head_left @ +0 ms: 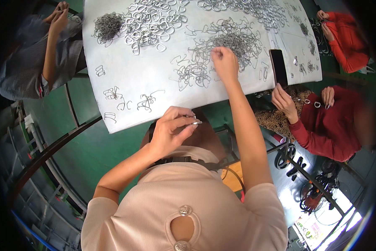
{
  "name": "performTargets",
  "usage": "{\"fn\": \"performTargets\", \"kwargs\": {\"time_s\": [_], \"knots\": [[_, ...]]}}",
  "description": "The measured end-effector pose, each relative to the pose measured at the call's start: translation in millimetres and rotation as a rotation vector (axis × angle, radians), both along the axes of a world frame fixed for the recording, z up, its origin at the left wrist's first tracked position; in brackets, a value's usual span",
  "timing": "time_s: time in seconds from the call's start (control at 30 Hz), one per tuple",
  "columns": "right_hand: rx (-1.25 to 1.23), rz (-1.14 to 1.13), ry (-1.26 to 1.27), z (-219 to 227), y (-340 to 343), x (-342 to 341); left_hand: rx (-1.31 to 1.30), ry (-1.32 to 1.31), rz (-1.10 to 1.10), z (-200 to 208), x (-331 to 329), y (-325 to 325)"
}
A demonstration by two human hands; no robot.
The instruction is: The person picks small metal rings and hooks from a table and links them together by hand to form a chain. The person periodically lifts the chain to check its length before continuing to add more pieces.
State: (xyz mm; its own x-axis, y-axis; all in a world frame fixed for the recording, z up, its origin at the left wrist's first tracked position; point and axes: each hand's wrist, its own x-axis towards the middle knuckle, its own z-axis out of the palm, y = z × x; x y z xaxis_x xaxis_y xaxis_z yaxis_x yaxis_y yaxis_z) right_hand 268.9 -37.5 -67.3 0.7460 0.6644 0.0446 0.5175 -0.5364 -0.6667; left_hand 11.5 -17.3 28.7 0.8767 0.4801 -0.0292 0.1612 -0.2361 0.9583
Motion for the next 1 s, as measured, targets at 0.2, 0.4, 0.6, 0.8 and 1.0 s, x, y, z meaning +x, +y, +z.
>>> {"fn": "performTargets", "kwargs": {"time_s": [0.2,0.4,0.6,0.8,1.0], "knots": [[-0.502,-0.179,0.092,12.1,63.5,23.8,-0.141,0.035,0.102,0.2,-1.8,-11.4],[-0.600,-0.166,0.068,0.5,74.7,24.0,-0.065,0.010,0.101,-2.7,-5.3,-10.7],[-0.136,-0.053,0.271,-12.5,42.0,31.3,-0.122,0.058,0.060,1.3,-10.5,-5.6],[0.495,-0.171,0.911,28.4,-8.6,-12.4,-0.057,-0.040,0.037,-8.3,-11.4,-2.0],[0.595,-0.135,0.868,111.9,-68.8,-111.3,-0.036,-0.096,0.080,-13.0,-13.8,2.0]]}}
